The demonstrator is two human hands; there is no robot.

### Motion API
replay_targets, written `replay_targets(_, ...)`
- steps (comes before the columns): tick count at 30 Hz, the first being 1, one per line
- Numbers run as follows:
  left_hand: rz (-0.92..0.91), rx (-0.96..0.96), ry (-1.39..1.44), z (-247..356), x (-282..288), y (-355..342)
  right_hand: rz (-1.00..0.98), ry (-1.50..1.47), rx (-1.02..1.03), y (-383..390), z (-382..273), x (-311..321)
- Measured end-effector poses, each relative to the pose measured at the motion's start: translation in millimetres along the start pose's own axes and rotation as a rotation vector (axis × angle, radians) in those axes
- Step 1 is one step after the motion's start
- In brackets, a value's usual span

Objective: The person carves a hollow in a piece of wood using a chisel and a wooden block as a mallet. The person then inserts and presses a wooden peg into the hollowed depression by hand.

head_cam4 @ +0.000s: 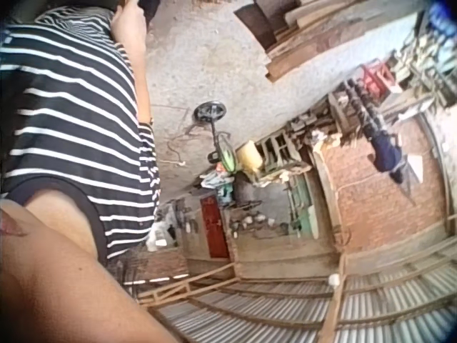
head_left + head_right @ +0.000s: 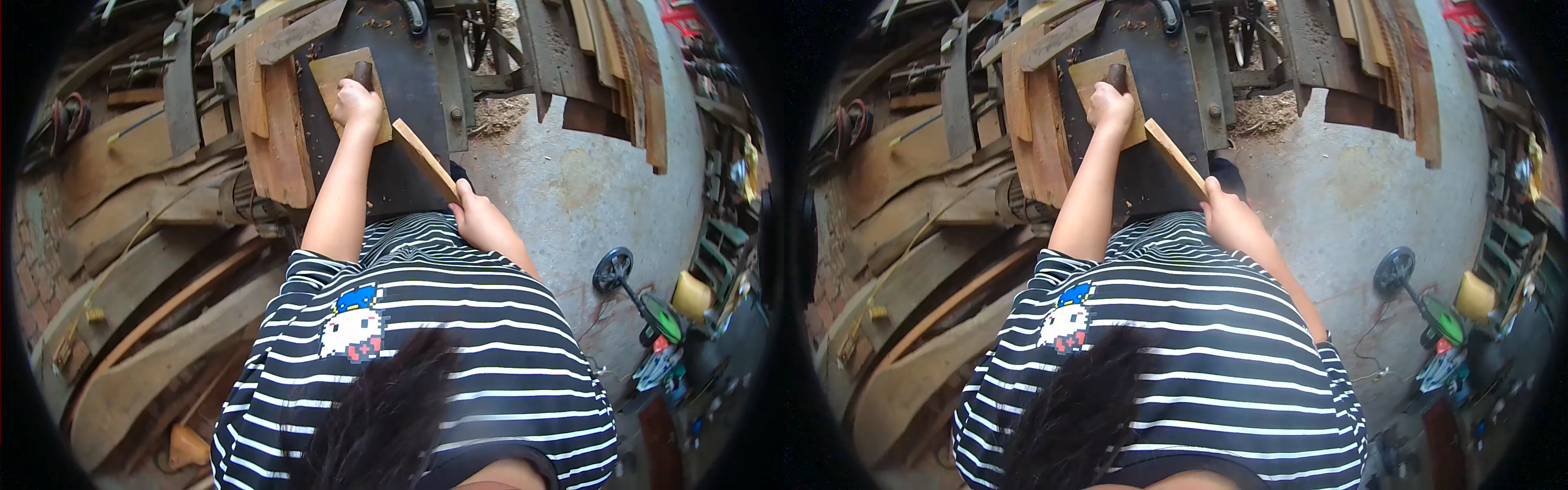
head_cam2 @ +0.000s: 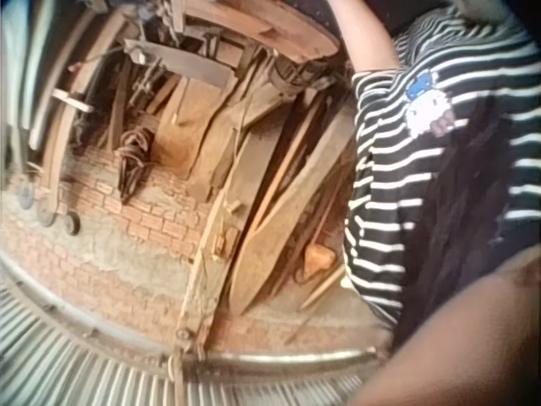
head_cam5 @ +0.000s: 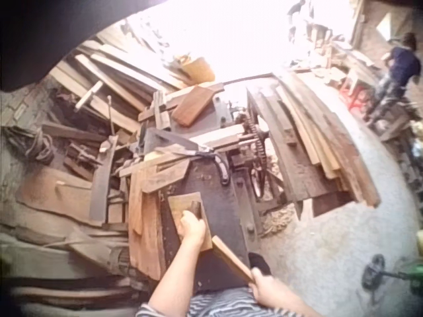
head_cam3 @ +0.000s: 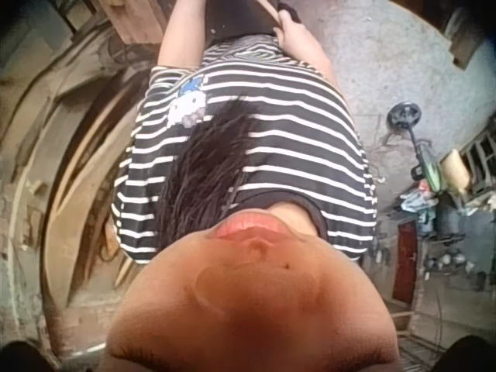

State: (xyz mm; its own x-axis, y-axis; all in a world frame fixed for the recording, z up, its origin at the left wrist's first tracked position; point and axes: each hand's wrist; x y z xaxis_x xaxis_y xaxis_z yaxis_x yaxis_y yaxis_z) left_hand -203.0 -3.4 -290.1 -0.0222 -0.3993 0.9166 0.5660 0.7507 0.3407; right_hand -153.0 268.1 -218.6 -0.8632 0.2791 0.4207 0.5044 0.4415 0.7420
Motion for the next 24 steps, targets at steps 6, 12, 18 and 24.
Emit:
replay_targets(6, 0.054, 0.189, -0.021, 12.3, -3.5, 2.8, -0.151, 0.083, 0.096, -18.1, 0.6, 28.9)
replay_targets(12, 0.106, 0.308, -0.018, 20.4, -8.6, -3.5, -0.133, -0.031, 0.220, -31.7, 19.4, 28.5)
replay_targets(18, 0.136, 0.155, 0.048, 0.2, -0.9, 8.4, -0.154, -0.048, 0.224, -38.7, 32.6, 32.6)
replay_targets(24, 0.124, -0.028, 0.001, -19.6, 5.9, 12.4, -0.180, -0.166, 0.167, -43.7, 47.5, 37.3)
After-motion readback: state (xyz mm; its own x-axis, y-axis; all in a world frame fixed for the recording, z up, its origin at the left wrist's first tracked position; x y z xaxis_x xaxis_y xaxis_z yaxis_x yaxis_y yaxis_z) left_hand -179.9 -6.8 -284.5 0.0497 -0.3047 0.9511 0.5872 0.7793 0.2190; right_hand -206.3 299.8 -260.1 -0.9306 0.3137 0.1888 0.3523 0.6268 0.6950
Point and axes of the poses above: each hand's wrist, its own y-axis away from the middle knuckle, its own x-axis out of the back of the hand, z = x × y, and after that the axes turned 11 degrees about -x, right-handed
